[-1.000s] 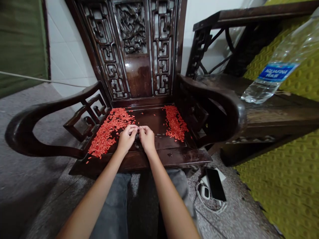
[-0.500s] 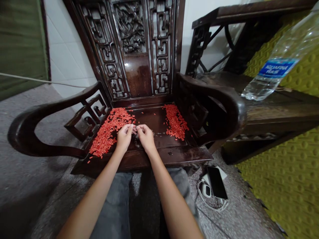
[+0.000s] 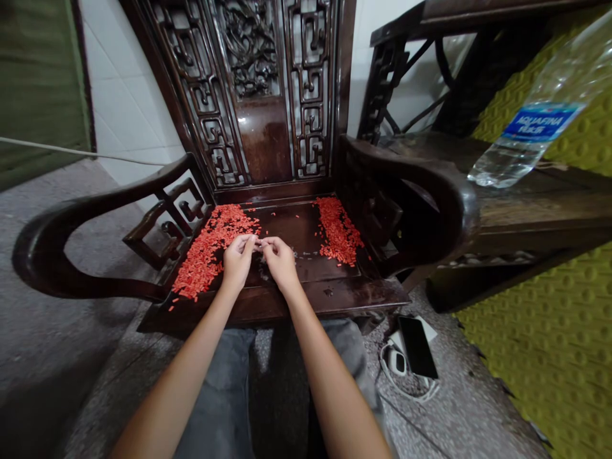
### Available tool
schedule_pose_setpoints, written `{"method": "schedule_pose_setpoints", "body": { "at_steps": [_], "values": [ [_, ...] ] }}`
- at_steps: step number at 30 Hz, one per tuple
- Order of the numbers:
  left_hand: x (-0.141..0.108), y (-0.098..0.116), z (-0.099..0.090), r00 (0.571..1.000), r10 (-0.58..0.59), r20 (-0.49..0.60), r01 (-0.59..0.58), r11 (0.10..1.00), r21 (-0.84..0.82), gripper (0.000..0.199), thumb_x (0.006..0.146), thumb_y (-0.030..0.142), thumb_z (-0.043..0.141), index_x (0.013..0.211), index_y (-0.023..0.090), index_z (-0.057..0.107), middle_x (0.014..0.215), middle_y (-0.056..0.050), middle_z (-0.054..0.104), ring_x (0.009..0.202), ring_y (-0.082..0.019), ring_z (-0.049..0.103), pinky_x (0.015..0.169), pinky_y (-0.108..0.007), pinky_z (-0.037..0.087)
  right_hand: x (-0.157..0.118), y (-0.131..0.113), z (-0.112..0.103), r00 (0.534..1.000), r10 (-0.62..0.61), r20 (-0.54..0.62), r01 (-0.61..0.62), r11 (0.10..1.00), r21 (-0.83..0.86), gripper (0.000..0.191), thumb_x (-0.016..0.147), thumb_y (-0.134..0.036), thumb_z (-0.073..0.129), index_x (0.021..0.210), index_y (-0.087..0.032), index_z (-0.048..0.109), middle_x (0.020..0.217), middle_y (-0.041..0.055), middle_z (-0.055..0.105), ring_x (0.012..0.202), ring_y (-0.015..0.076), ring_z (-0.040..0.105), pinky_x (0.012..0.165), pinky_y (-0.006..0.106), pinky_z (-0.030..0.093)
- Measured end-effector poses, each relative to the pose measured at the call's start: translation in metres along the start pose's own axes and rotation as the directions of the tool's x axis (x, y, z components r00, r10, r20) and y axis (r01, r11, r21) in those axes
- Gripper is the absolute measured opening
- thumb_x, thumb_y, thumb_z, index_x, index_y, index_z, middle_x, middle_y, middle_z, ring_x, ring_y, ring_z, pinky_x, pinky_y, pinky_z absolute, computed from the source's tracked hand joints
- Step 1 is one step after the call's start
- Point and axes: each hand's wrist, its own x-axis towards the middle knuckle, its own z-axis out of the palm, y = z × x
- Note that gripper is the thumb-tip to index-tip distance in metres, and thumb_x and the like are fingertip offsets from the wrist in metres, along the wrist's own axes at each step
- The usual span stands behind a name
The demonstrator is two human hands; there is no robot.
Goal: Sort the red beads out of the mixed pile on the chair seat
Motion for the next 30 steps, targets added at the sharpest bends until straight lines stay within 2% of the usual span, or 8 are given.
{"method": "schedule_pose_setpoints", "body": {
  "at_steps": [5, 11, 21, 30],
  "values": [
    [-0.0005, 0.0005, 0.0004, 1.000, -0.015, -0.009, 0.015, 0.997, -0.077, 0.027, 0.091, 0.040, 0.069, 0.103, 0.016, 0.069, 0.103, -0.011, 0.076, 0.093, -0.021, 0.074, 0.090, -0.037, 0.059, 0.0007, 0.0026, -0.0002, 1.000, -0.007, -0.016, 0.007, 1.000, -0.028, 0.036, 0.091, -0.053, 0.060, 0.099, -0.019, 0.069, 0.064, -0.0035, 0.055, 0.053, 0.0112, 0.045, 0.050, 0.021, 0.036],
    [-0.0002, 0.0004, -0.0014, 0.999, 0.013, -0.040, -0.013, 1.000, 0.013, 0.025, 0.089, 0.039, 0.071, 0.099, 0.017, 0.071, 0.096, -0.007, 0.074, 0.087, -0.018, 0.071, 0.082, -0.031, 0.059, 0.0012, 0.0034, -0.0010, 1.000, -0.001, -0.019, 0.000, 0.998, -0.058, 0.038, 0.091, -0.055, 0.058, 0.100, -0.019, 0.068, 0.063, -0.0041, 0.055, 0.052, 0.0112, 0.044, 0.050, 0.021, 0.036],
    [0.0025, -0.0068, -0.0037, 1.000, -0.006, 0.012, 0.006, 0.999, 0.034, 0.028, 0.093, 0.040, 0.067, 0.108, 0.018, 0.075, 0.108, -0.009, 0.076, 0.083, -0.018, 0.071, 0.083, -0.031, 0.057, 0.0000, 0.0002, -0.0012, 1.000, 0.001, -0.004, -0.001, 0.998, -0.069, 0.036, 0.092, -0.052, 0.057, 0.098, -0.018, 0.069, 0.064, -0.0037, 0.056, 0.052, 0.0114, 0.046, 0.051, 0.022, 0.037],
    [0.0032, -0.0085, -0.0041, 1.000, 0.011, 0.026, -0.012, 0.997, 0.075, 0.027, 0.095, 0.041, 0.063, 0.104, 0.019, 0.075, 0.097, -0.007, 0.075, 0.079, -0.017, 0.067, 0.080, -0.029, 0.054, 0.0009, 0.0050, -0.0013, 1.000, 0.006, 0.009, -0.005, 0.994, -0.111, 0.032, 0.092, -0.049, 0.057, 0.095, -0.019, 0.068, 0.062, -0.0038, 0.056, 0.051, 0.0117, 0.047, 0.050, 0.022, 0.037]
  ]
}}
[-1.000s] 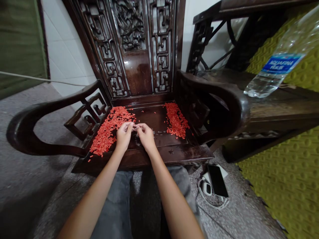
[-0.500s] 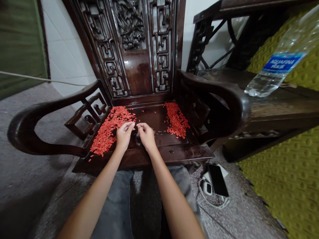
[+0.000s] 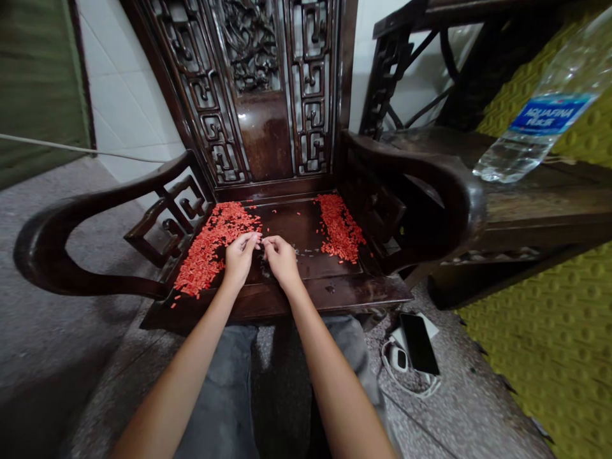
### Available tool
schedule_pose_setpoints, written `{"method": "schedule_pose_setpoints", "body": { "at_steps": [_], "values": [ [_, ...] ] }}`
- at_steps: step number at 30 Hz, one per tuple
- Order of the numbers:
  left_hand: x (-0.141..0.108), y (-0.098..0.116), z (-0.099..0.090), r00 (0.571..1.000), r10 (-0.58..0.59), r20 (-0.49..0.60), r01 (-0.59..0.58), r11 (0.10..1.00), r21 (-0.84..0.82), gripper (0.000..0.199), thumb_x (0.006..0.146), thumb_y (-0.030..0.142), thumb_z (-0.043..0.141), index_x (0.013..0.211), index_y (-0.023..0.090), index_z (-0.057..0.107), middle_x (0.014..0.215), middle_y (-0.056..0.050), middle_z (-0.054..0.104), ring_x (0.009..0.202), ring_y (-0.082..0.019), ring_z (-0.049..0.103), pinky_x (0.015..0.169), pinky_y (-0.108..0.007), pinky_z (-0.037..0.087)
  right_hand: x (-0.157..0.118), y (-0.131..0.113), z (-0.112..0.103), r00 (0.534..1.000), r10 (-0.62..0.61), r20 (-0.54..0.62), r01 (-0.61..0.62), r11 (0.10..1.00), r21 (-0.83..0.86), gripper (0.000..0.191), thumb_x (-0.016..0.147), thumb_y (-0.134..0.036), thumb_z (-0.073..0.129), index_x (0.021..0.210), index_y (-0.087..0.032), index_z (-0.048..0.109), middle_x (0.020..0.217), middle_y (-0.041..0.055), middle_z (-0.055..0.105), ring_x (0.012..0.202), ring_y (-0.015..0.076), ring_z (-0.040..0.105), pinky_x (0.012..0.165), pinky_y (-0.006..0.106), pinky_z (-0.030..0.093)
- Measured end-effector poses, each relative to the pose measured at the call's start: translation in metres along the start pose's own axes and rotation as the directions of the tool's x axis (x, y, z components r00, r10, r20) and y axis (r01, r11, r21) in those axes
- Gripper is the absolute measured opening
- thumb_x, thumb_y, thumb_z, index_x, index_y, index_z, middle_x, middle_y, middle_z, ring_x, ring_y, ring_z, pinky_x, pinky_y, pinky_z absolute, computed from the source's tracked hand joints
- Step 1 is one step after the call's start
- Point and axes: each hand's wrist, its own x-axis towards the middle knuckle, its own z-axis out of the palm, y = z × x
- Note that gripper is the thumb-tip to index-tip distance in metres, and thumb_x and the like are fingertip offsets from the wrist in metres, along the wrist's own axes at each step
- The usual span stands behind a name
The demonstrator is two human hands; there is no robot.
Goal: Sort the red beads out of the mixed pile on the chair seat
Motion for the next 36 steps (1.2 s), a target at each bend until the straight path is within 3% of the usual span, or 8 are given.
{"method": "schedule_pose_setpoints", "body": {
  "at_steps": [8, 19, 26, 36],
  "values": [
    [0.0002, 0.0021, 0.0001, 1.000, 0.024, -0.009, -0.024, 0.999, 0.032, 0.025, 0.095, 0.041, 0.062, 0.101, 0.019, 0.074, 0.097, -0.006, 0.073, 0.077, -0.017, 0.065, 0.078, -0.028, 0.052, -0.0014, -0.0039, -0.0005, 1.000, -0.011, 0.018, 0.011, 1.000, 0.004, 0.033, 0.092, -0.051, 0.057, 0.095, -0.020, 0.068, 0.062, -0.0034, 0.057, 0.051, 0.0118, 0.047, 0.051, 0.022, 0.038],
    [-0.0016, 0.0019, 0.0012, 0.998, 0.038, 0.048, -0.039, 0.999, 0.022, 0.022, 0.096, 0.038, 0.062, 0.100, 0.020, 0.074, 0.104, -0.009, 0.073, 0.095, -0.021, 0.069, 0.087, -0.033, 0.057, -0.0020, -0.0049, -0.0011, 1.000, -0.006, 0.018, 0.006, 1.000, -0.003, 0.033, 0.092, -0.050, 0.057, 0.093, -0.020, 0.069, 0.061, -0.0030, 0.058, 0.051, 0.0121, 0.047, 0.051, 0.023, 0.039],
    [-0.0025, 0.0029, 0.0020, 0.999, 0.034, 0.018, -0.034, 0.999, -0.005, 0.027, 0.094, 0.033, 0.065, 0.118, 0.022, 0.069, 0.111, -0.009, 0.072, 0.100, -0.022, 0.069, 0.090, -0.034, 0.058, -0.0001, 0.0000, -0.0013, 1.000, -0.004, -0.014, 0.004, 1.000, -0.025, 0.035, 0.092, -0.053, 0.057, 0.093, -0.020, 0.068, 0.062, -0.0031, 0.058, 0.049, 0.0116, 0.046, 0.050, 0.023, 0.037],
    [-0.0041, 0.0079, 0.0032, 0.999, 0.041, 0.020, -0.041, 0.999, -0.026, 0.024, 0.093, 0.032, 0.066, 0.115, 0.020, 0.066, 0.109, -0.009, 0.071, 0.100, -0.021, 0.068, 0.090, -0.034, 0.057, -0.0005, -0.0006, -0.0009, 0.999, -0.019, -0.039, 0.018, 0.999, -0.031, 0.030, 0.090, -0.052, 0.060, 0.092, -0.022, 0.064, 0.063, -0.0046, 0.057, 0.051, 0.0110, 0.046, 0.051, 0.021, 0.038]
  ]
}}
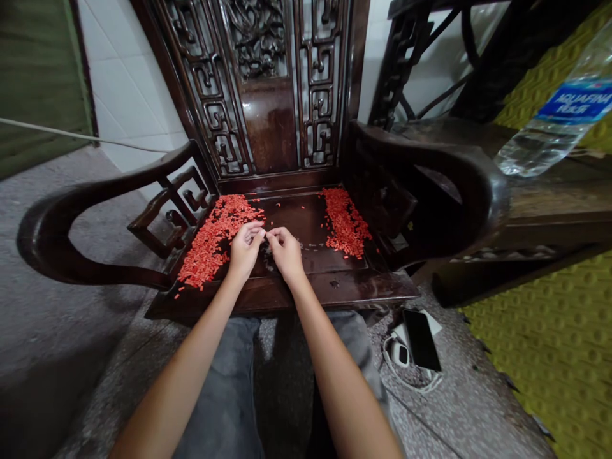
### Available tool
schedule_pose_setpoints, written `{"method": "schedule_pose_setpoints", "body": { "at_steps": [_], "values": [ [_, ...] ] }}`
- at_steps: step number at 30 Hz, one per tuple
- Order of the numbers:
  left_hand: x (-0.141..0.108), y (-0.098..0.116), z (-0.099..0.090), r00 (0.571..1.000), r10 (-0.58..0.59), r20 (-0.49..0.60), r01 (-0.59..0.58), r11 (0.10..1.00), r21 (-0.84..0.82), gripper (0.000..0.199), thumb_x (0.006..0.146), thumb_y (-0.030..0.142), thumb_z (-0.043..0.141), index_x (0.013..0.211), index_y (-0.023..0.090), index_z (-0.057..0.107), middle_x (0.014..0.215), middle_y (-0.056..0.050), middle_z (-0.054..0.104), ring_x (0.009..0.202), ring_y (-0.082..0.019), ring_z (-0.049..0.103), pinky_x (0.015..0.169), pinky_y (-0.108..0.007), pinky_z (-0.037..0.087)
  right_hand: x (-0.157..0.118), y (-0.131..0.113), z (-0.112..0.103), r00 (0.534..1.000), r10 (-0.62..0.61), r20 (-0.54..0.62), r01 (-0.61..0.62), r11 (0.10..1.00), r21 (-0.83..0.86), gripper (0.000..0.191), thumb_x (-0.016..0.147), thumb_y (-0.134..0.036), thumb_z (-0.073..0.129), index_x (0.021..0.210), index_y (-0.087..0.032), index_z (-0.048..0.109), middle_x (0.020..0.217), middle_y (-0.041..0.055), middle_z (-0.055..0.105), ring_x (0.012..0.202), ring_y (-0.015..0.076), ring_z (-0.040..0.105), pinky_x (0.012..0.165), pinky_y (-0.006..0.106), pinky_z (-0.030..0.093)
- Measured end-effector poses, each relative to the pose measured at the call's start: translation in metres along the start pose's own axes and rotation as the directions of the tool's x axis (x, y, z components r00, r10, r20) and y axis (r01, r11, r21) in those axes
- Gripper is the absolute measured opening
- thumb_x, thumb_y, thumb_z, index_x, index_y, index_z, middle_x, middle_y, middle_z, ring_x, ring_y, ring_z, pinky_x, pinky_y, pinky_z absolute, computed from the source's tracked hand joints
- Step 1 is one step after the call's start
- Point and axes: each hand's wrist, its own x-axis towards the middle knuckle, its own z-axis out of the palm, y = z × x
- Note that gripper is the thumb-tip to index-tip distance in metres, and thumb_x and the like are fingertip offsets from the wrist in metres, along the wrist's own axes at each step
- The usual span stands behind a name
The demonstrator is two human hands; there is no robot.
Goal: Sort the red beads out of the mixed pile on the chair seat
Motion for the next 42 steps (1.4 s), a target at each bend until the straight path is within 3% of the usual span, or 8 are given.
{"method": "schedule_pose_setpoints", "body": {
  "at_steps": [27, 42],
  "values": [
    [0.0005, -0.0024, 0.0000, 1.000, 0.022, 0.011, -0.022, 0.999, 0.027, 0.021, 0.095, 0.028, 0.064, 0.115, 0.021, 0.068, 0.113, -0.008, 0.072, 0.098, -0.020, 0.069, 0.087, -0.032, 0.056, 0.0006, 0.0000, -0.0006, 0.999, 0.026, 0.045, -0.029, 0.998, 0.057, 0.028, 0.092, -0.045, 0.057, 0.094, -0.019, 0.067, 0.061, -0.0046, 0.057, 0.046, 0.0099, 0.047, 0.045, 0.021, 0.035],
    [-0.0002, 0.0039, -0.0002, 0.999, 0.027, 0.022, -0.028, 0.999, 0.036, 0.020, 0.093, 0.025, 0.065, 0.112, 0.021, 0.068, 0.107, -0.007, 0.072, 0.099, -0.020, 0.069, 0.091, -0.033, 0.055, -0.0010, -0.0026, -0.0020, 0.996, 0.044, 0.076, -0.049, 0.997, 0.064, 0.031, 0.091, -0.050, 0.059, 0.086, -0.020, 0.065, 0.058, -0.0042, 0.057, 0.043, 0.0100, 0.047, 0.043, 0.022, 0.035]
  ]
}}
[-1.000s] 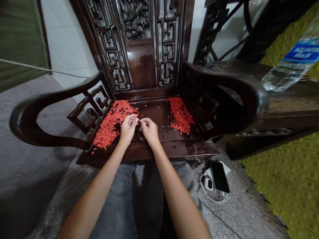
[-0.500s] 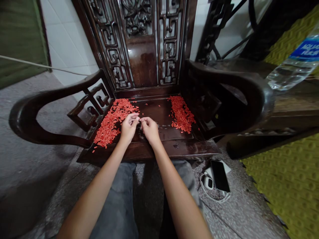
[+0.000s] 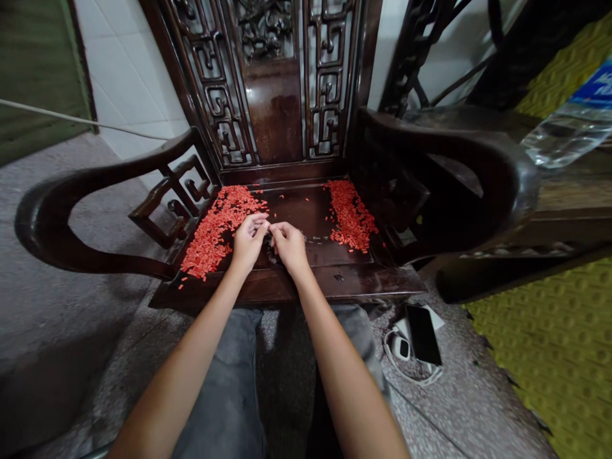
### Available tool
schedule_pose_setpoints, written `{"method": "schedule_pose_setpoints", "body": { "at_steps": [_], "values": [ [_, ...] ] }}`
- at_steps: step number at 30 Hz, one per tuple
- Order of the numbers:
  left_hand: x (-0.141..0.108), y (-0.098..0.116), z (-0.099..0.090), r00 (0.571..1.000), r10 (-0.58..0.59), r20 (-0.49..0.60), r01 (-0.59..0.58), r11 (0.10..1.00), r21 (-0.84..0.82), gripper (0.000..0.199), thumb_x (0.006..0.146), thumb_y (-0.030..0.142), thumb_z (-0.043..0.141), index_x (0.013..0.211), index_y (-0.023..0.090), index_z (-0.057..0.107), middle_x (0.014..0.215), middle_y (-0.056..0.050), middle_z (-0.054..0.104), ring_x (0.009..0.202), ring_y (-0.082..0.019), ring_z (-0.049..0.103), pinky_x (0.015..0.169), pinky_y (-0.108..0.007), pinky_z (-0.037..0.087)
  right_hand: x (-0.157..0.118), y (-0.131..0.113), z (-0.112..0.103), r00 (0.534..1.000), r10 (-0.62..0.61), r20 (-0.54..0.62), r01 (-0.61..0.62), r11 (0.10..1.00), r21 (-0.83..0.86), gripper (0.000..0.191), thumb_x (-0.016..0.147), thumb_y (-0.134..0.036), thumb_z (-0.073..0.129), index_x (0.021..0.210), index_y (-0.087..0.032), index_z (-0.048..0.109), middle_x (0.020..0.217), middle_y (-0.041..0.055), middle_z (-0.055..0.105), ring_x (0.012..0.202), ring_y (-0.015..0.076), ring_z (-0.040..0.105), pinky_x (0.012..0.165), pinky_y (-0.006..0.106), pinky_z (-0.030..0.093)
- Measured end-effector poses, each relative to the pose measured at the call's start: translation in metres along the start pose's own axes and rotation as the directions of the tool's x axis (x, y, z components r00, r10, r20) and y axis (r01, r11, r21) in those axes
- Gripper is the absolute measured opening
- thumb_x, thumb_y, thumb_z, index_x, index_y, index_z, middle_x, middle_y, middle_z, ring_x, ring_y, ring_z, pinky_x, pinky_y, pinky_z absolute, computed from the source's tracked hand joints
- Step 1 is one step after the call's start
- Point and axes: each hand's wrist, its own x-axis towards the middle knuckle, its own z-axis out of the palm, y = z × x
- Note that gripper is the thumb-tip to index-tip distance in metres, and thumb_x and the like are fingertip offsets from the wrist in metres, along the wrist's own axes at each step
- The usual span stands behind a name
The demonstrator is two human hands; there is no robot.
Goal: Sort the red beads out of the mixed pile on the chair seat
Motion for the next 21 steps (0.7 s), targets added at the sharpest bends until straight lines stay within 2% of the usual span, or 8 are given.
{"method": "schedule_pose_setpoints", "body": {
  "at_steps": [7, 15, 21],
  "values": [
    [0.0003, -0.0033, 0.0002, 1.000, 0.014, 0.002, -0.014, 1.000, -0.010, 0.019, 0.094, 0.027, 0.065, 0.112, 0.021, 0.067, 0.109, -0.007, 0.072, 0.101, -0.020, 0.069, 0.093, -0.034, 0.055, 0.0006, 0.0002, -0.0002, 1.000, -0.024, -0.001, 0.024, 1.000, 0.007, 0.030, 0.091, -0.050, 0.060, 0.088, -0.020, 0.064, 0.060, -0.0044, 0.056, 0.044, 0.0100, 0.046, 0.043, 0.022, 0.035],
    [-0.0003, -0.0044, 0.0006, 0.999, 0.031, 0.016, -0.031, 0.999, -0.027, 0.018, 0.094, 0.029, 0.066, 0.110, 0.021, 0.067, 0.110, -0.008, 0.072, 0.099, -0.019, 0.069, 0.091, -0.033, 0.056, -0.0004, -0.0021, 0.0000, 0.996, -0.061, -0.070, 0.060, 0.998, -0.027, 0.025, 0.089, -0.046, 0.064, 0.097, -0.023, 0.061, 0.065, -0.0064, 0.056, 0.046, 0.0098, 0.047, 0.045, 0.021, 0.036],
    [-0.0002, -0.0024, 0.0014, 1.000, 0.016, 0.017, -0.015, 0.999, -0.035, 0.016, 0.093, 0.030, 0.067, 0.106, 0.020, 0.067, 0.106, -0.007, 0.072, 0.097, -0.020, 0.069, 0.090, -0.033, 0.055, -0.0010, -0.0039, -0.0016, 0.996, -0.063, -0.066, 0.061, 0.998, -0.034, 0.023, 0.089, -0.045, 0.063, 0.093, -0.023, 0.060, 0.070, -0.0047, 0.057, 0.049, 0.0101, 0.048, 0.047, 0.022, 0.038]
  ]
}}
